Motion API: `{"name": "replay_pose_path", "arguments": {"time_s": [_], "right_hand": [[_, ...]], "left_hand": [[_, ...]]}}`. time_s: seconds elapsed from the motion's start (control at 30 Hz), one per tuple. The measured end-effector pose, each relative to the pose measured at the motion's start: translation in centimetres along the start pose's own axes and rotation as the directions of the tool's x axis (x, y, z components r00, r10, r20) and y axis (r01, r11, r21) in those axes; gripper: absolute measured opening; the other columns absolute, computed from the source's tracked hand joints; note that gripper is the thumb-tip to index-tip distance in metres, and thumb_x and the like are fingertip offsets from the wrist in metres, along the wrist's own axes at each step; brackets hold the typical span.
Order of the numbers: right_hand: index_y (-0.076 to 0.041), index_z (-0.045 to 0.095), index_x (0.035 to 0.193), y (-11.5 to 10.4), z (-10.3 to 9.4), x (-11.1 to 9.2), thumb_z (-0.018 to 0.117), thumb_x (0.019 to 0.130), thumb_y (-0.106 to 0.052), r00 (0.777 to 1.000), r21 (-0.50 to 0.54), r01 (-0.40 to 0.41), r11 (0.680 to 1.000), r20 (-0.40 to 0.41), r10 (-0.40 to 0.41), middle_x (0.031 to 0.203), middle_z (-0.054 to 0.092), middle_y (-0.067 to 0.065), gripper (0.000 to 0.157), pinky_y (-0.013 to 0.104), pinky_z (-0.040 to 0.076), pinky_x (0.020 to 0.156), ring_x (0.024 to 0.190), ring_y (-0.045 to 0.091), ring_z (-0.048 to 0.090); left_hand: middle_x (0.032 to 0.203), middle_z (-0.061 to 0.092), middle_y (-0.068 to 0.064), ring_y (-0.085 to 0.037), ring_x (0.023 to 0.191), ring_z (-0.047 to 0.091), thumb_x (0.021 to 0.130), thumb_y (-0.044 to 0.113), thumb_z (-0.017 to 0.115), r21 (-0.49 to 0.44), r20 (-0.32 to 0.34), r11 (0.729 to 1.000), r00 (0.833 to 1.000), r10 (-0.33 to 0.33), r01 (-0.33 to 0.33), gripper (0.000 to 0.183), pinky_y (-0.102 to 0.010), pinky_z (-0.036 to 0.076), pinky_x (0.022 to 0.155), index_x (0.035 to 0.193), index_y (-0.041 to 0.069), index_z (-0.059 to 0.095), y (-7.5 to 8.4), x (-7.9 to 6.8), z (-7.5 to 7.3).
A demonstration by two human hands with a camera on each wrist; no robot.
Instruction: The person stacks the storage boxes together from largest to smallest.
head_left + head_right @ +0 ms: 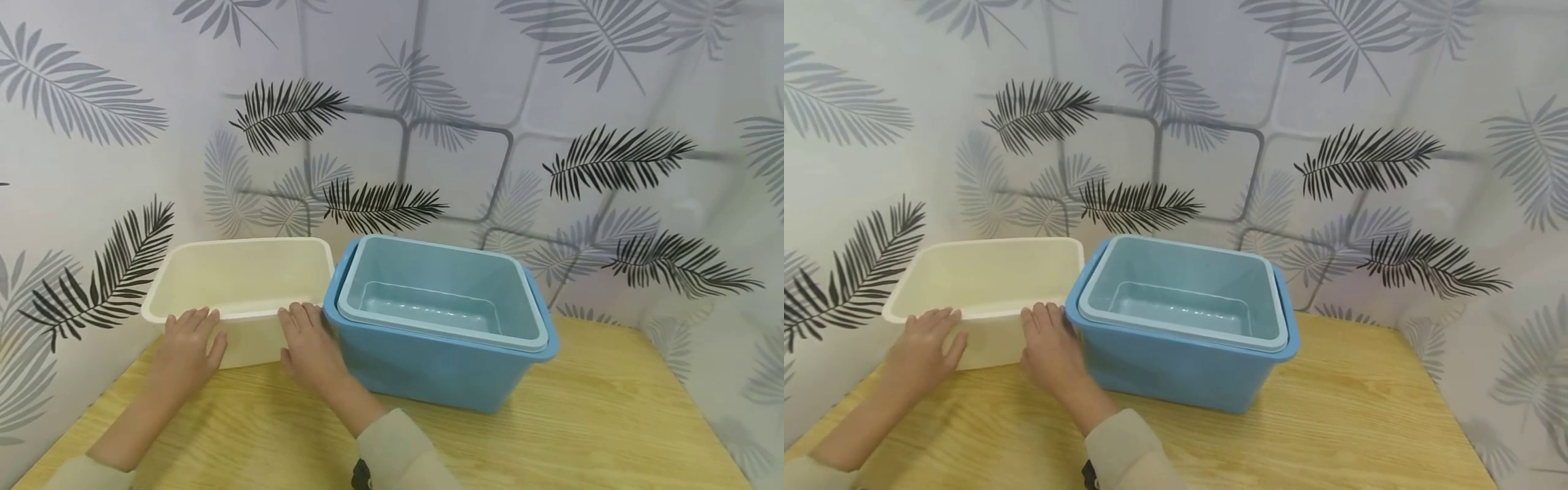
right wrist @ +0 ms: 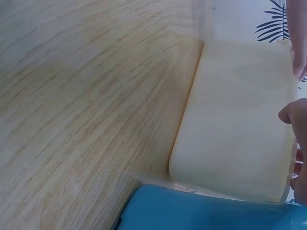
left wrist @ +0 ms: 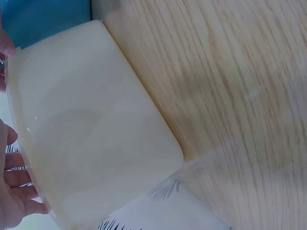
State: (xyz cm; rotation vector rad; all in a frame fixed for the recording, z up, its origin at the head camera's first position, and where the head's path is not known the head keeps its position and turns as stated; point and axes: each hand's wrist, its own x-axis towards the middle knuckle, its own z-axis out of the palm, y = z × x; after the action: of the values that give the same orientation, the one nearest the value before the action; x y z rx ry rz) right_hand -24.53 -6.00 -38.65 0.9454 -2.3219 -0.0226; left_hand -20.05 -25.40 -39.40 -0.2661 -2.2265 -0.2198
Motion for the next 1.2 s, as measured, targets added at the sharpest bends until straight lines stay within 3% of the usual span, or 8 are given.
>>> {"name": "replay_pose_path", "arguments": {"time_s": [0.13,0.37,0.7,0.93,1.2], "right_hand": [[-0.01,0.05,0.129,0.2,0.1,-0.1,0.067,0.08,-0.029,1.0,0.008,0.013,1.0,-0.025,-0.013,0.123,0.051,0.002,0.056,0.029,0.037,0.104,0.115,0.017,0.044],[-0.012,0.048,0.132,-0.1,0.1,-0.2,0.066,0.082,-0.035,1.0,-0.02,0.025,0.999,0.018,-0.024,0.127,0.052,0.002,0.058,0.026,0.036,0.105,0.119,0.016,0.045],[-0.012,0.049,0.132,-0.7,-0.2,-0.6,0.063,0.085,-0.035,0.998,0.0,0.061,0.998,0.01,-0.061,0.132,0.053,0.003,0.054,0.028,0.036,0.108,0.122,0.017,0.047],[-0.011,0.053,0.128,-1.1,-0.3,-0.8,0.066,0.082,-0.033,0.995,0.015,0.079,0.997,-0.057,-0.078,0.129,0.055,0.003,0.052,0.028,0.037,0.105,0.119,0.016,0.049],[-0.01,0.051,0.129,-1.0,-0.8,-0.8,0.064,0.083,-0.032,0.995,0.052,0.079,0.996,-0.071,-0.075,0.128,0.056,0.003,0.053,0.027,0.038,0.105,0.119,0.016,0.05]], "left_hand": [[0.097,0.064,-0.031,-0.047,0.092,0.059,0.07,0.003,0.067,-0.012,-0.005,1.0,1.0,0.022,-0.022,0.033,-0.067,0.042,0.082,0.099,-0.013,0.063,-0.4,0.1,-0.1],[0.094,0.064,-0.031,-0.046,0.091,0.059,0.068,0.001,0.066,-0.048,-0.035,0.998,0.999,0.029,-0.031,0.032,-0.068,0.04,0.082,0.096,-0.013,0.062,-1.1,0.1,0.1],[0.09,0.064,-0.028,-0.044,0.088,0.06,0.07,0.0,0.066,-0.092,-0.017,0.996,1.0,0.019,-0.021,0.025,-0.068,0.041,0.081,0.092,-0.012,0.062,-2.2,0.6,-0.3],[0.086,0.064,-0.025,-0.042,0.085,0.06,0.07,-0.002,0.066,-0.125,-0.016,0.992,1.0,0.018,-0.02,0.02,-0.069,0.041,0.081,0.088,-0.01,0.061,-2.7,0.6,-0.4],[0.088,0.065,-0.024,-0.042,0.084,0.061,0.071,0.002,0.065,-0.093,-0.014,0.994,0.998,0.053,-0.054,0.021,-0.064,0.044,0.083,0.09,-0.006,0.062,-3.4,0.8,-0.5]]}}
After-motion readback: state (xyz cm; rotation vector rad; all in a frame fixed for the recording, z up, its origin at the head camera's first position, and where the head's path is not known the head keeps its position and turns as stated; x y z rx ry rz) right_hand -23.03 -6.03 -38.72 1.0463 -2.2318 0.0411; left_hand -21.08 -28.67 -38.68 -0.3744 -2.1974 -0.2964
